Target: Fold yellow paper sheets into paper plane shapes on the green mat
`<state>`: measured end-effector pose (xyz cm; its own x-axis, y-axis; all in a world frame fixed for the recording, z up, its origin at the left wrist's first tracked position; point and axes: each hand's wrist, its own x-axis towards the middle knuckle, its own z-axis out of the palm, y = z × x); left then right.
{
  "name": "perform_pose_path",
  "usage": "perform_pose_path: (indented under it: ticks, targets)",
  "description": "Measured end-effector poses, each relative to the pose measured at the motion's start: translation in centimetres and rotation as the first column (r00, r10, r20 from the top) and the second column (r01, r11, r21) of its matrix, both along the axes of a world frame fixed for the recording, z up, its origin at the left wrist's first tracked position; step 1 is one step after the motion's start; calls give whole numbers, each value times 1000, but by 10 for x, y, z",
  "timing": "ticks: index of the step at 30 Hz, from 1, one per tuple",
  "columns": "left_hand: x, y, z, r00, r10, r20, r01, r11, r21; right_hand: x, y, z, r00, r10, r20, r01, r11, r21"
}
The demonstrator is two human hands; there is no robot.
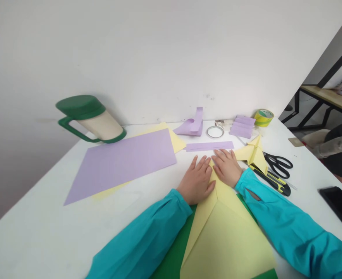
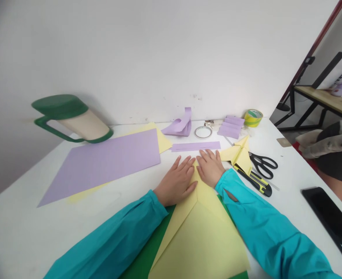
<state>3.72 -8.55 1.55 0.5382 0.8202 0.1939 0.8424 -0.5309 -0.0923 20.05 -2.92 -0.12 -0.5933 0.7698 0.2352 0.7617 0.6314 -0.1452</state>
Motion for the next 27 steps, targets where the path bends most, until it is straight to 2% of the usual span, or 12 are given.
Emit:
perform_pose_path:
  ticks: [9, 16, 27]
  targets:
    - [2, -1, 0, 999, 13, -31, -13, 1000, 24, -1, -3, 3, 1000, 0, 18, 0, 1000, -2]
    - [5, -6, -7, 997, 77, -28, -73, 990, 123, 0, -2, 1, 999, 4, 52, -5, 1000, 22]
    - [4, -7, -9, 997, 33, -73, -24, 993, 116, -1, -3, 8, 997, -8, 82, 5, 1000, 31]
